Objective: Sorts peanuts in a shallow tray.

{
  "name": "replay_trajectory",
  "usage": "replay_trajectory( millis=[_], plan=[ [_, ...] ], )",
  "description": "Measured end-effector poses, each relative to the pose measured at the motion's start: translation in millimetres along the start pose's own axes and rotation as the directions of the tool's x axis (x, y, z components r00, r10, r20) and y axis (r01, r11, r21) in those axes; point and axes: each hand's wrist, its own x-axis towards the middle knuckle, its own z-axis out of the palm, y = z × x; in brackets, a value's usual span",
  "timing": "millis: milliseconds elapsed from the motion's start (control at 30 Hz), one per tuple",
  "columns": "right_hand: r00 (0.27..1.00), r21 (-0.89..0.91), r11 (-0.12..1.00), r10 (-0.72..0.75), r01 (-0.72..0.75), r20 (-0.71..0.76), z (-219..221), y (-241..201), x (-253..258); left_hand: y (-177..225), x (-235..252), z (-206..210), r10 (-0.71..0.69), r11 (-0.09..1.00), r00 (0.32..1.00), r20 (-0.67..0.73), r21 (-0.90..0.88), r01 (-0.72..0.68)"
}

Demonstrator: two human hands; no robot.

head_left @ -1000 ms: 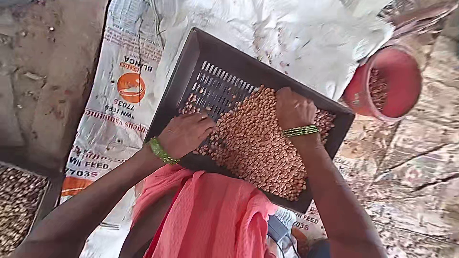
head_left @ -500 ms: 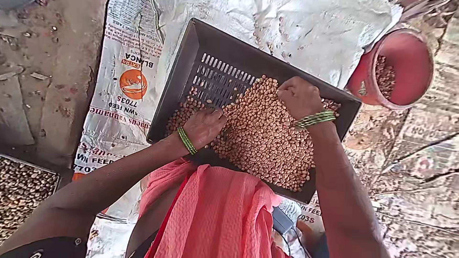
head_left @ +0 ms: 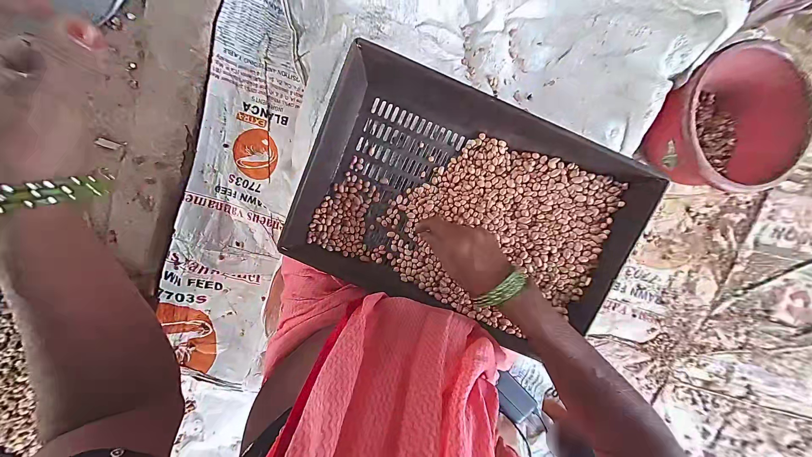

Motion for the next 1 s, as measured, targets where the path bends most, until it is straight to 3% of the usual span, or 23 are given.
replay_trajectory(
  millis=[100, 200, 300, 467, 700, 767, 800, 833, 867, 900, 933, 967, 1000],
  plan=[
    [0.987, -0.342, 0.938, -0.005, 0.061, 0.160, 17.4, -14.3, 10.0, 41.8, -40.3, 11.1, -0.014, 1.000, 0.995, 0.099, 0.029, 0.011],
    [0.984, -0.396, 0.918, 0.040, 0.033, 0.175, 19.9, -20.4, 17.3, 61.6, -63.3, 18.3, -0.008, 1.000, 0.996, 0.084, -0.006, 0.008],
    [0.982, -0.414, 0.908, 0.018, 0.061, 0.186, 18.7, -14.6, 16.7, 63.8, -73.6, 24.6, 0.022, 1.000, 0.987, 0.160, 0.005, -0.023],
    [0.957, -0.454, 0.888, 0.063, 0.075, 0.283, 14.4, -17.7, 18.9, 71.4, -82.3, 48.2, 0.170, 0.985, 0.948, 0.269, -0.081, -0.153],
    [0.942, -0.367, 0.928, 0.069, 0.060, 0.328, 11.1, -15.9, 24.7, 110.5, -76.0, 91.6, 0.302, 0.950, 0.859, 0.413, -0.058, -0.307],
    [0.943, -0.220, 0.975, 0.101, -0.031, 0.317, 8.3, -14.0, 23.5, 120.7, -72.3, 104.2, 0.331, 0.940, 0.827, 0.454, -0.087, -0.329],
    [0.948, -0.046, 0.993, 0.122, -0.113, 0.295, 1.7, -11.4, 19.7, 125.5, -70.7, 112.8, 0.344, 0.937, 0.810, 0.475, -0.114, -0.331],
    [0.960, 0.250, 0.951, 0.117, -0.182, 0.254, -7.7, -4.7, 12.5, 130.9, -68.0, 122.5, 0.356, 0.934, 0.795, 0.491, -0.146, -0.327],
    [0.970, 0.557, 0.803, 0.105, -0.212, 0.218, -15.8, 4.3, 3.6, 137.0, -64.3, 133.4, 0.369, 0.929, 0.783, 0.500, -0.170, -0.329],
    [0.973, 0.813, 0.537, 0.086, -0.227, 0.214, -20.9, 12.2, -6.1, 144.1, -61.1, 144.3, 0.370, 0.929, 0.771, 0.518, -0.180, -0.324],
    [0.968, 0.939, 0.237, 0.043, -0.249, 0.246, -28.1, 21.0, -15.2, 151.9, -56.6, 156.2, 0.372, 0.928, 0.757, 0.538, -0.185, -0.324],
    [0.967, 0.967, 0.013, -0.009, -0.255, 0.255, -34.7, 32.5, -22.9, 160.8, -50.9, 169.3, 0.381, 0.924, 0.738, 0.558, -0.190, -0.333],
    [0.971, 0.965, -0.108, -0.032, -0.239, 0.237, -39.3, 43.6, -28.4, 169.6, -44.7, 184.3, 0.404, 0.913, 0.720, 0.564, -0.201, -0.355]
  ],
)
